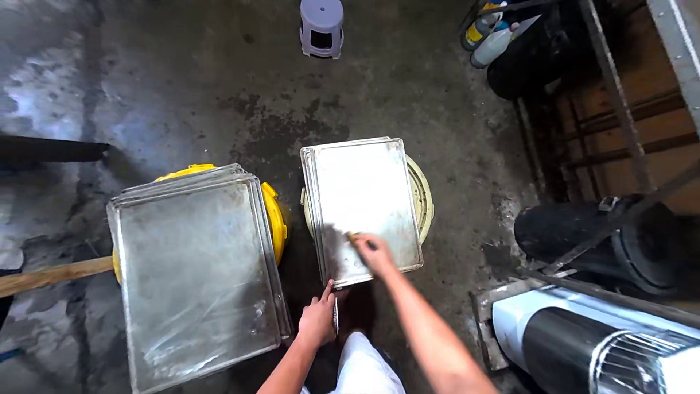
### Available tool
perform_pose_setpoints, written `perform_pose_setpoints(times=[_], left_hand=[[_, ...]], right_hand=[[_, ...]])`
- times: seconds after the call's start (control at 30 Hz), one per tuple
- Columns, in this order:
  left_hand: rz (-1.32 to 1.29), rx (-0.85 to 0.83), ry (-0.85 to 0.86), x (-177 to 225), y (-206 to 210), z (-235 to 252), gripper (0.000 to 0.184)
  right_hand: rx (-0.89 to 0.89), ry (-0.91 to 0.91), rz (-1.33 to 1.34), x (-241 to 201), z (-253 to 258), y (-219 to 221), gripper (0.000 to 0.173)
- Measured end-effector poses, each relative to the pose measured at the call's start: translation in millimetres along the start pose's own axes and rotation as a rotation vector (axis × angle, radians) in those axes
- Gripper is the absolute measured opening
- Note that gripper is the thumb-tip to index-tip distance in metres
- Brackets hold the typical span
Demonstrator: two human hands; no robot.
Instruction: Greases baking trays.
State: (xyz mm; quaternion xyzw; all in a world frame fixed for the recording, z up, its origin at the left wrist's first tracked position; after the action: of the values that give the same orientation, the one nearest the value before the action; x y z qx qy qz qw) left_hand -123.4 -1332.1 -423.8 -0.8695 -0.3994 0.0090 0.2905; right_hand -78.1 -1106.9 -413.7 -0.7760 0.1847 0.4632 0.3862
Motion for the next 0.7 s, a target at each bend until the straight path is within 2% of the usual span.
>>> perform_pose_setpoints(times=[0.07, 0.1, 0.13, 0.2, 0.23, 0.27, 0.3, 0.33, 0.37, 0.43, 0.47, 0.5, 0.53, 0.6, 0.63, 0.67, 0.7], left_hand=[[-0.018, -0.011, -0.011, -1.6, -2.3, 0.8, 0.095], [-0.032, -0.011, -0.015, -0.6, -2.6, 0.8, 0.094], [-0.040, -0.016, -0.018, 0.5, -1.7, 0.1, 0.093], [-0.039, -0.019, -0.028, 0.6, -1.6, 1.1, 0.093], [-0.038, -0.023, -0.035, 0.9, -1.3, 0.8, 0.093], [-0.041, -0.025, -0.040, 0.8, -2.8, 0.6, 0.093], [-0.044, -0.027, -0.043, 1.0, -3.9, 0.6, 0.092], [-0.048, -0.029, -0.046, 1.4, -4.6, 0.6, 0.091], [-0.053, -0.033, -0.046, 1.7, -4.8, 0.8, 0.092], [-0.060, -0.035, -0.043, -1.1, -4.6, 3.7, 0.092], [-0.066, -0.037, -0.044, -1.2, -2.9, 3.8, 0.092], [-0.068, -0.045, -0.045, -0.8, -1.6, 2.1, 0.092], [-0.065, -0.050, -0.045, -0.4, -1.7, 1.9, 0.092], [-0.061, -0.058, -0.045, 1.1, -2.2, 3.0, 0.092], [-0.060, -0.062, -0.046, 0.7, -3.2, 3.8, 0.092], [-0.064, -0.067, -0.048, 1.1, -3.8, 4.2, 0.092], [-0.070, -0.070, -0.050, 0.4, -4.5, 4.0, 0.092]], right_hand=[[0.189, 0.029, -0.184, 7.5, 45.0, -69.3, 0.028], [0.203, 0.069, -0.361, 0.9, 60.8, -82.0, 0.030], [0.145, 0.148, -0.539, -13.5, 67.1, -70.6, 0.032], [-0.065, 0.187, -0.707, -43.8, 61.2, 6.0, 0.029], [-0.169, 0.102, -0.654, -51.4, 54.7, 43.0, 0.029], [-0.222, -0.003, -0.485, -54.5, 54.7, 61.8, 0.028], [-0.220, -0.039, -0.246, -52.1, 64.6, 58.7, 0.029], [-0.146, 0.005, -0.053, -47.9, 82.8, 36.5, 0.028], [-0.027, 0.063, 0.007, -44.4, 106.6, 0.9, 0.026], [0.185, 0.080, -0.198, -41.5, 157.0, -64.1, 0.027], [0.203, 0.090, -0.371, -47.9, 172.4, -70.9, 0.030], [0.153, 0.132, -0.550, -60.7, 176.2, -53.9, 0.032], [0.080, 0.150, -0.679, -75.9, 172.6, -16.6, 0.031], [-0.108, 0.000, -0.697, -93.2, 163.3, 68.4, 0.024], [-0.191, -0.080, -0.570, -101.8, 164.8, 88.6, 0.024], [-0.193, -0.093, -0.341, -103.4, 174.8, 87.2, 0.027], [-0.108, -0.036, -0.104, -99.4, 190.7, 68.5, 0.028]])
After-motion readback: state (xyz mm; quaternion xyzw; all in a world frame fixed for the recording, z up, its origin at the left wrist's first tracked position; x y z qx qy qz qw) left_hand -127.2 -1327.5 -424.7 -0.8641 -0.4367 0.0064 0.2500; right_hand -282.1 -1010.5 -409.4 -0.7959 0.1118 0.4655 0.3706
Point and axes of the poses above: each hand's wrist, its own z-axis towards the middle knuckle, its own y-axis out of the palm, x = y × z, the point moved 2 cm from there along z, towards the middle knuckle, and after that the axes turned 12 degrees about x, right-handed, at the moved point
